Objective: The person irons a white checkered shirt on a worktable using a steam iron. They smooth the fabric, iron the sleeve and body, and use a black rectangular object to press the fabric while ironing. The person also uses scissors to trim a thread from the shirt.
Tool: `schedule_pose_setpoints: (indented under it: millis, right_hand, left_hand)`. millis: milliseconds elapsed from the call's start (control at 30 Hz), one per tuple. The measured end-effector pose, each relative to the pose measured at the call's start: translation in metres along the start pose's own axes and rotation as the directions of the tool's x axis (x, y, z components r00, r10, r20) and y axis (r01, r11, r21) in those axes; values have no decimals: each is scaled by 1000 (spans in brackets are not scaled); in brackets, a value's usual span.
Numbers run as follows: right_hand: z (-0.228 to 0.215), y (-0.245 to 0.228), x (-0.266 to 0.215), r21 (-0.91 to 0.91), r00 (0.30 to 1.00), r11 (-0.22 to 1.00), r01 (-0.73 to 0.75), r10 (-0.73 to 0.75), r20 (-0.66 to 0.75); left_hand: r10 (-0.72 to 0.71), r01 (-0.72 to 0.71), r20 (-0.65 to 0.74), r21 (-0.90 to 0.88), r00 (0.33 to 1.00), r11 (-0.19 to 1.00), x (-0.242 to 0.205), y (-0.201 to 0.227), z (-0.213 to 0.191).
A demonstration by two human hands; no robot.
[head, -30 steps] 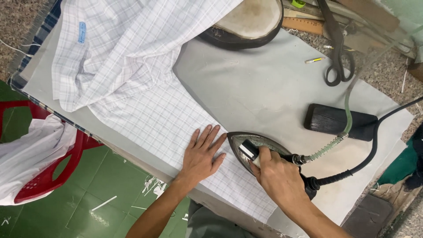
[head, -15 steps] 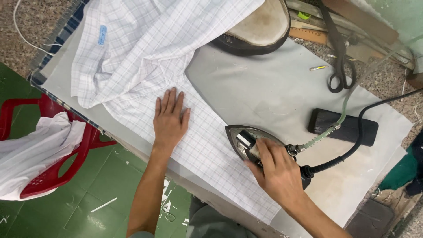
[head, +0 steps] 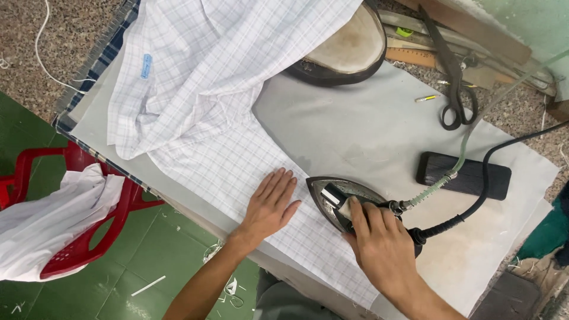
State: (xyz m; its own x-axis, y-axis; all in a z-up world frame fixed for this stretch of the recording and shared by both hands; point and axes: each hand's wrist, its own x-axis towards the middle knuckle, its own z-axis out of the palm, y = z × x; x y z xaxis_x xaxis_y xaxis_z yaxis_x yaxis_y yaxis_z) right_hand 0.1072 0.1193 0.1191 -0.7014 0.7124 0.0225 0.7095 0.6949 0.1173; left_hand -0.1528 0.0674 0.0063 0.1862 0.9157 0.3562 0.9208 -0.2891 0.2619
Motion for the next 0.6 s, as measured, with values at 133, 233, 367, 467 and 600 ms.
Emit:
schedule_pose_setpoints:
  millis: [133, 233, 367, 467, 600]
  right_hand:
    - [29, 5, 29, 345, 976, 931, -122, 48, 214]
    - [37, 6, 22, 302, 906, 923, -237, 98, 411]
    - [34, 11, 1, 325, 920, 915, -240, 107, 377]
    - [33, 16, -12, 312, 955, 933, -180, 90, 281]
    - [30, 20, -16, 295, 932, 930, -219, 111, 344]
  left_hand:
    - [47, -43, 49, -81, 998, 996, 3, 7, 10]
    - [-28, 47, 193, -90, 981, 995, 5, 6, 13]
    - [-56, 63, 321, -11, 945, 998, 3, 7, 10]
    - [-56, 62, 275, -14, 960, 998, 3, 7, 8]
    - [-71, 80, 245, -27, 967, 996, 0, 9, 7]
